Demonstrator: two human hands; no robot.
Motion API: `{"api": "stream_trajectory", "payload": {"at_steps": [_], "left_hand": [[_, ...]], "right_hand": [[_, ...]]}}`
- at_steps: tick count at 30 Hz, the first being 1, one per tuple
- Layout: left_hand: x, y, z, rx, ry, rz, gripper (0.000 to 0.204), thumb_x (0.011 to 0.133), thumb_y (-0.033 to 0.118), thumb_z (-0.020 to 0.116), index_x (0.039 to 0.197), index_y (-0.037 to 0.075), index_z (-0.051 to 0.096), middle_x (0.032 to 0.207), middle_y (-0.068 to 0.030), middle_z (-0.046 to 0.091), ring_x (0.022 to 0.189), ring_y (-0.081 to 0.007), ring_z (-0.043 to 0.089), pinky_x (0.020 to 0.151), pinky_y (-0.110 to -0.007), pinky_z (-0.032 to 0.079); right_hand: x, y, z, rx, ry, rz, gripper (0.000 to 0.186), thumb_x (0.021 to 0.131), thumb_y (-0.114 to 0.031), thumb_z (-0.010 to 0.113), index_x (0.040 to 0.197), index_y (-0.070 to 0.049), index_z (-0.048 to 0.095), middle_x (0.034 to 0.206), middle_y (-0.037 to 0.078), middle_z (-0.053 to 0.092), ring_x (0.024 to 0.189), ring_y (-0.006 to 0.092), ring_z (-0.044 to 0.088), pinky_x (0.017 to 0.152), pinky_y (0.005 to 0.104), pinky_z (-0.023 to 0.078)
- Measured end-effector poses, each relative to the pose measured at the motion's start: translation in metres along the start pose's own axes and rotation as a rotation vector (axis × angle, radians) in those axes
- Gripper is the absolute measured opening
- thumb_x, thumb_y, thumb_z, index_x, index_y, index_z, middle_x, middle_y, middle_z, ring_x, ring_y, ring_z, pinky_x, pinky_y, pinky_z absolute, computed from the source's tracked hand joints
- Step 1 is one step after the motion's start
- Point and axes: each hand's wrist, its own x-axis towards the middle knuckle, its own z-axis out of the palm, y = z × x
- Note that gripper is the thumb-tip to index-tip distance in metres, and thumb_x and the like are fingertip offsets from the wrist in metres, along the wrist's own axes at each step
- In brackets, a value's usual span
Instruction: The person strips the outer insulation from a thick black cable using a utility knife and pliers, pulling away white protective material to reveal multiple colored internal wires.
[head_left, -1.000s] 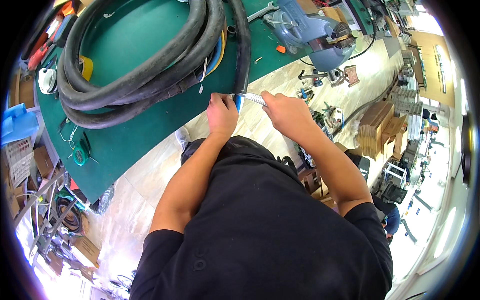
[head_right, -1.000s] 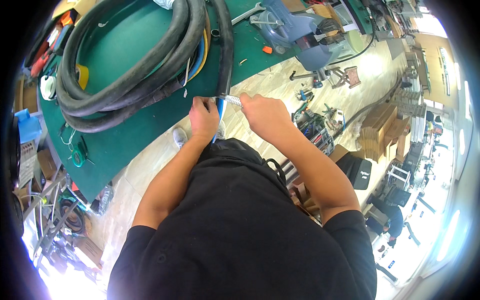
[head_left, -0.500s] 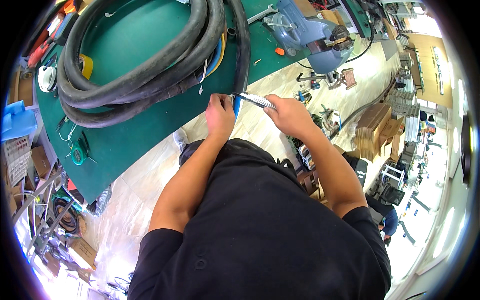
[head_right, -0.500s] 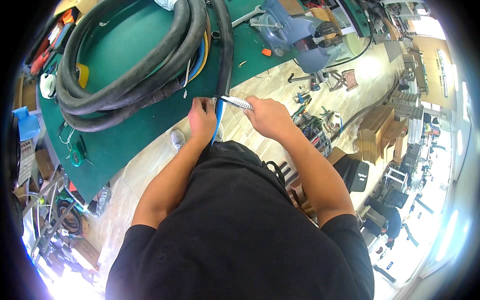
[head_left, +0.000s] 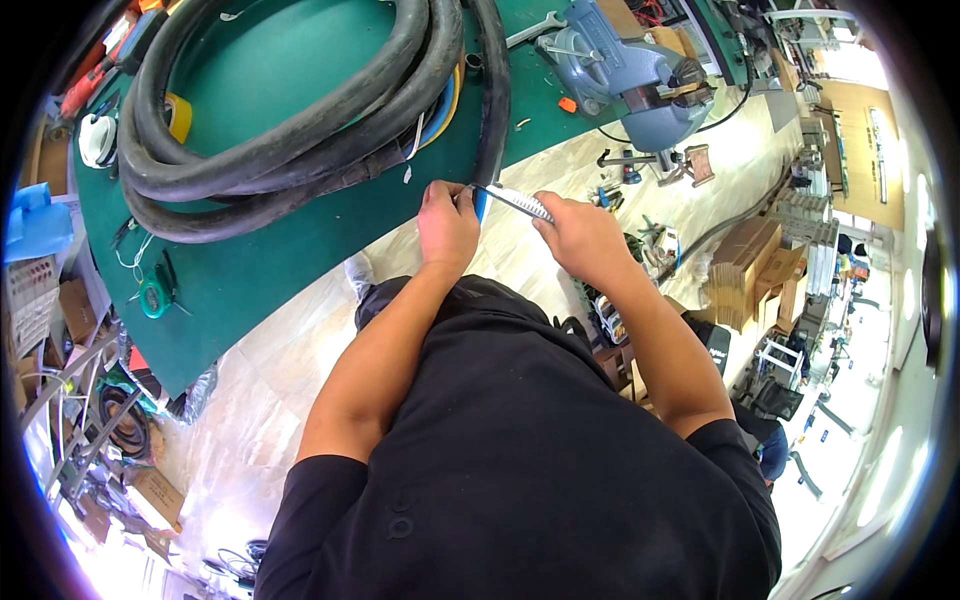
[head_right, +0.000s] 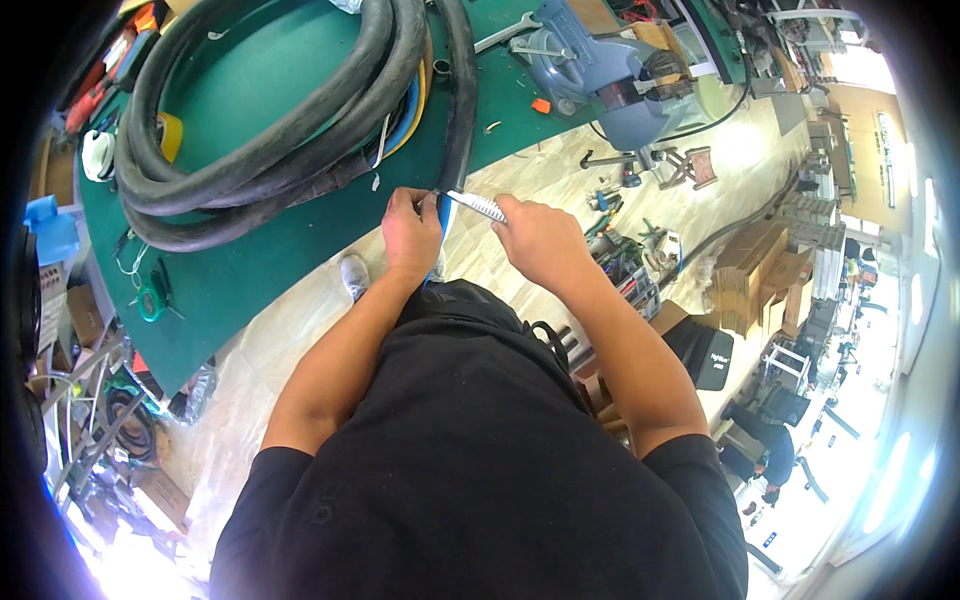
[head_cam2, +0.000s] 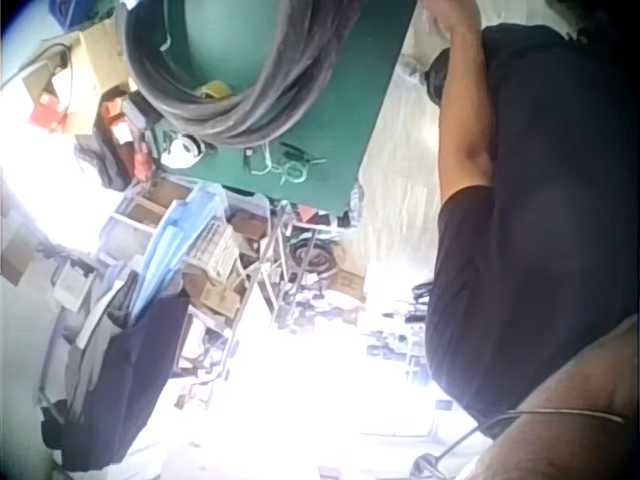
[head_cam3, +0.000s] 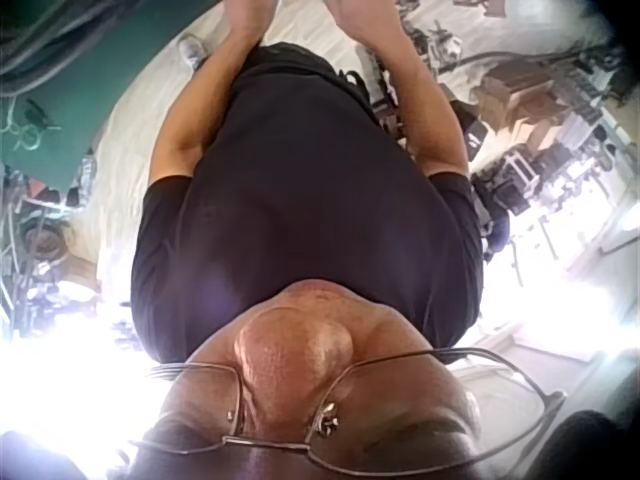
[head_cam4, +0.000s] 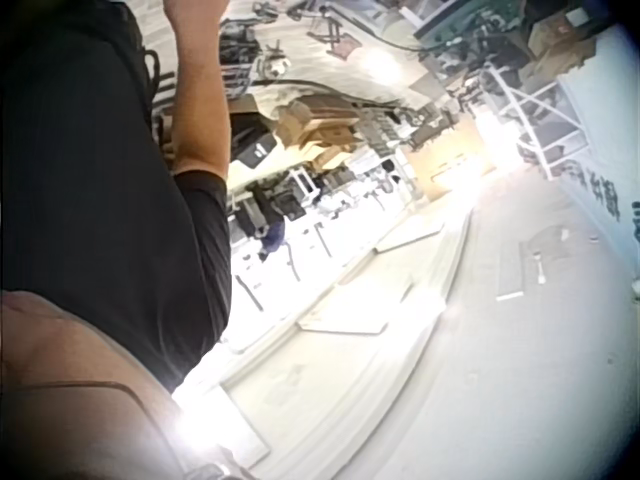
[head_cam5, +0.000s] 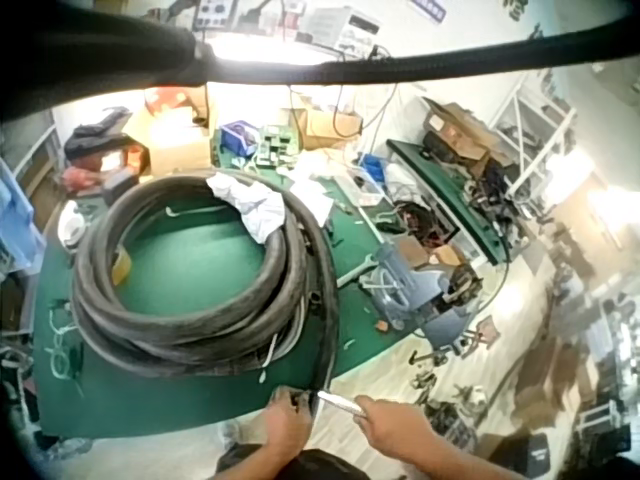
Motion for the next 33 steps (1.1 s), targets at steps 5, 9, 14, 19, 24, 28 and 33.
{"api": "stream_trajectory", "payload": {"at_steps": [5, 9, 14, 19, 24, 28, 33], "left_hand": [[-0.002, 0.002, 0.005, 0.009, 0.043, -0.004, 0.016, 0.088, 0.013, 0.064, 0.089, -0.002, 0.058, 0.085, -0.0189, 0.064, 0.078, -0.0361, 0.063, 0.072, -0.043, 0.049], [-0.002, 0.004, 0.003, 0.028, 0.034, -0.036, 0.016, 0.088, 0.013, 0.064, 0.089, -0.002, 0.057, 0.085, -0.0198, 0.064, 0.078, -0.0376, 0.063, 0.073, -0.044, 0.049], [0.000, 0.003, 0.004, 0.047, 0.038, -0.013, 0.016, 0.088, 0.012, 0.063, 0.089, -0.003, 0.057, 0.085, -0.0202, 0.064, 0.080, -0.0388, 0.063, 0.074, -0.046, 0.048], [0.002, 0.001, 0.005, 0.048, 0.037, -0.001, 0.017, 0.088, 0.012, 0.063, 0.089, -0.003, 0.056, 0.086, -0.0200, 0.064, 0.082, -0.0392, 0.062, 0.075, -0.047, 0.048], [0.002, 0.002, 0.006, 0.052, 0.044, -0.002, 0.015, 0.088, 0.011, 0.063, 0.090, -0.002, 0.056, 0.086, -0.0197, 0.064, 0.083, -0.0394, 0.062, 0.075, -0.047, 0.047], [0.002, -0.001, 0.006, 0.056, 0.052, 0.007, 0.016, 0.088, 0.011, 0.063, 0.090, -0.002, 0.056, 0.086, -0.0194, 0.063, 0.082, -0.0394, 0.061, 0.074, -0.047, 0.047], [0.004, 0.001, 0.004, 0.059, 0.028, -0.024, 0.016, 0.088, 0.012, 0.064, 0.089, -0.002, 0.056, 0.085, -0.0192, 0.063, 0.082, -0.0390, 0.062, 0.074, -0.047, 0.047]], "right_hand": [[0.001, -0.007, 0.007, -0.050, -0.017, 0.025, 0.029, 0.094, -0.024, 0.057, 0.117, -0.008, 0.055, 0.089, 0.016, 0.068, 0.082, 0.0376, 0.065, 0.070, 0.0488, 0.049], [-0.004, -0.001, 0.015, -0.050, -0.015, 0.009, 0.028, 0.095, -0.024, 0.056, 0.116, -0.006, 0.053, 0.088, 0.017, 0.067, 0.081, 0.0378, 0.065, 0.069, 0.0489, 0.050], [-0.001, -0.012, 0.008, -0.086, -0.037, 0.004, 0.028, 0.095, -0.025, 0.055, 0.116, -0.005, 0.052, 0.085, 0.018, 0.066, 0.075, 0.0383, 0.066, 0.065, 0.0493, 0.051], [-0.001, -0.021, 0.011, -0.115, -0.041, 0.039, 0.024, 0.096, -0.025, 0.054, 0.110, -0.006, 0.051, 0.081, 0.018, 0.066, 0.073, 0.0386, 0.066, 0.064, 0.0498, 0.051], [-0.006, -0.019, 0.012, -0.059, -0.040, 0.026, 0.023, 0.096, -0.024, 0.054, 0.105, -0.004, 0.051, 0.079, 0.018, 0.066, 0.073, 0.0390, 0.066, 0.064, 0.0503, 0.051], [0.000, -0.027, 0.012, -0.058, -0.038, 0.039, 0.021, 0.094, -0.020, 0.054, 0.098, 0.000, 0.052, 0.078, 0.021, 0.066, 0.070, 0.0398, 0.067, 0.063, 0.0483, 0.053], [-0.006, -0.030, 0.010, -0.054, -0.009, 0.031, 0.021, 0.095, -0.021, 0.054, 0.098, -0.001, 0.051, 0.076, 0.020, 0.066, 0.071, 0.0404, 0.066, 0.063, 0.0500, 0.052]]}}
